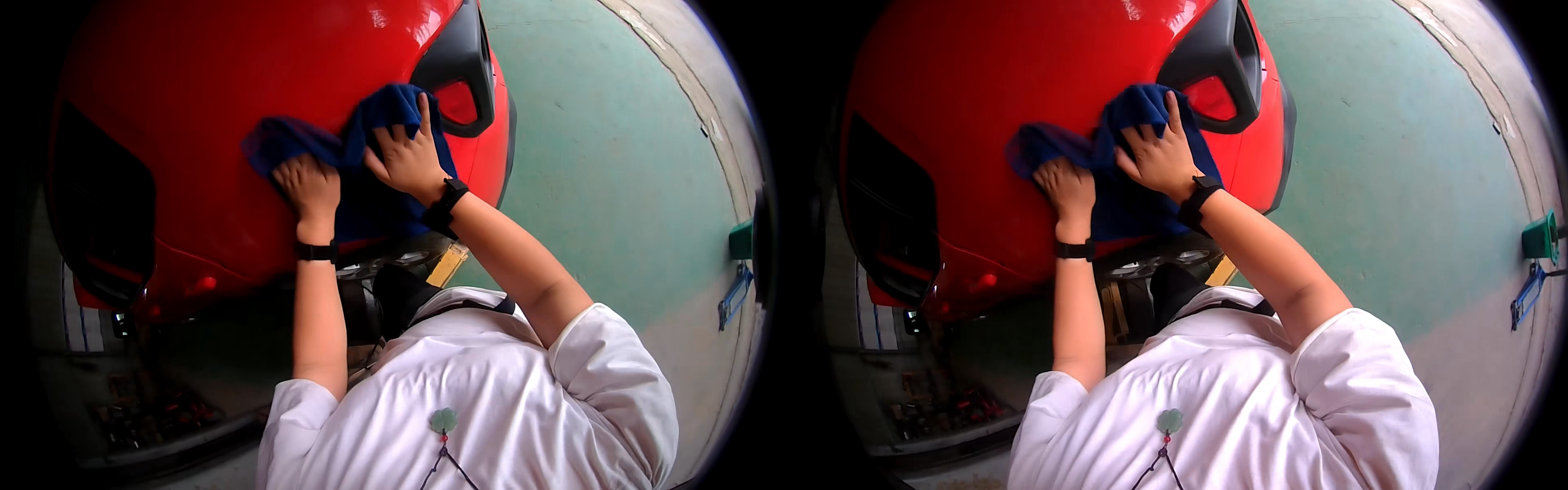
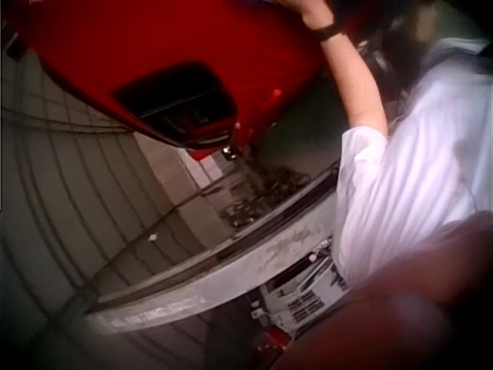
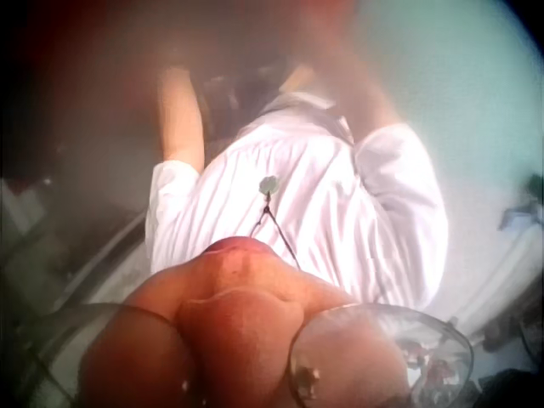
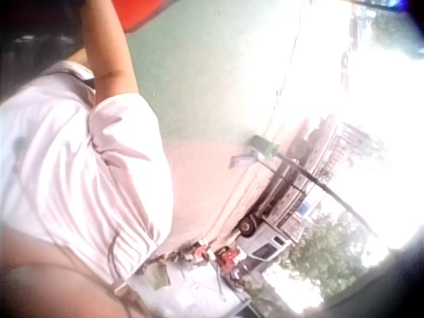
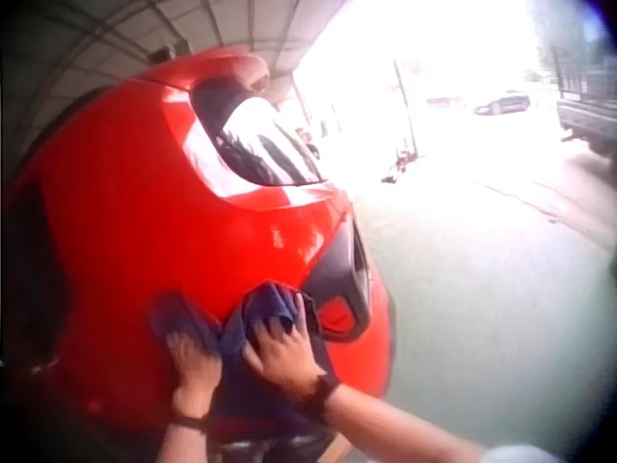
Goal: The person wipes down a metal pillar and then the rear window, body panels, and tail light of a red car using a blue cloth.
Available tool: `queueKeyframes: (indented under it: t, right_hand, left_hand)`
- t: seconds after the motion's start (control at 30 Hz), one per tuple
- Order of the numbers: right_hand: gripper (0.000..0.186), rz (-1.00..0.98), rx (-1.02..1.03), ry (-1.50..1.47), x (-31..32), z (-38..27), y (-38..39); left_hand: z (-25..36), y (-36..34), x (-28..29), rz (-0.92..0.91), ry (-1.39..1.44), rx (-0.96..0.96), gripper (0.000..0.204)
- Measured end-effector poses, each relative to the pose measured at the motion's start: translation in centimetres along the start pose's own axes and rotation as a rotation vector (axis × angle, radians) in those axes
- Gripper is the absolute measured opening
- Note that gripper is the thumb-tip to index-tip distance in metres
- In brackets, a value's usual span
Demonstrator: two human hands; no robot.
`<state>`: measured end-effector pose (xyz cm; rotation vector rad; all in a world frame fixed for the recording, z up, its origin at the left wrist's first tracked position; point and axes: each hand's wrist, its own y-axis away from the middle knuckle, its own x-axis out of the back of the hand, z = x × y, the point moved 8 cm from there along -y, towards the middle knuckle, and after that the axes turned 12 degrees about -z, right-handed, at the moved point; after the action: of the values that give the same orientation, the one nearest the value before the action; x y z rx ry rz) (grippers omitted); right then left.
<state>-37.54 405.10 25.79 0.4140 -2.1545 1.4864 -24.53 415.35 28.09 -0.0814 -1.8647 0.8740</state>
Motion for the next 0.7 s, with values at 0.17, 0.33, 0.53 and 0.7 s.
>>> queueKeyframes:
  t: [0.17, 0.33, 0.53, 0.7]
  right_hand:
    - [0.046, 0.053, -0.005, -0.09, 5.2, 3.0, -11.1]
    - [0.05, -0.037, -0.105, -0.089, 4.3, 4.6, -8.0]
    - [0.041, 0.089, -0.111, 0.0, 3.1, 3.5, -0.5]
    - [0.041, -0.091, -0.192, -0.146, -0.9, 4.3, 7.4]
  left_hand:
    - [5.0, -11.3, 3.3, 0.15, -0.192, -0.335, 0.028]
    - [8.7, -13.2, 4.1, 0.079, 0.045, -0.3, 0.041]
    - [10.5, -11.5, 3.4, -0.03, -0.048, -0.364, 0.038]
    - [12.5, -9.0, 3.3, -0.071, -0.044, -0.369, 0.031]
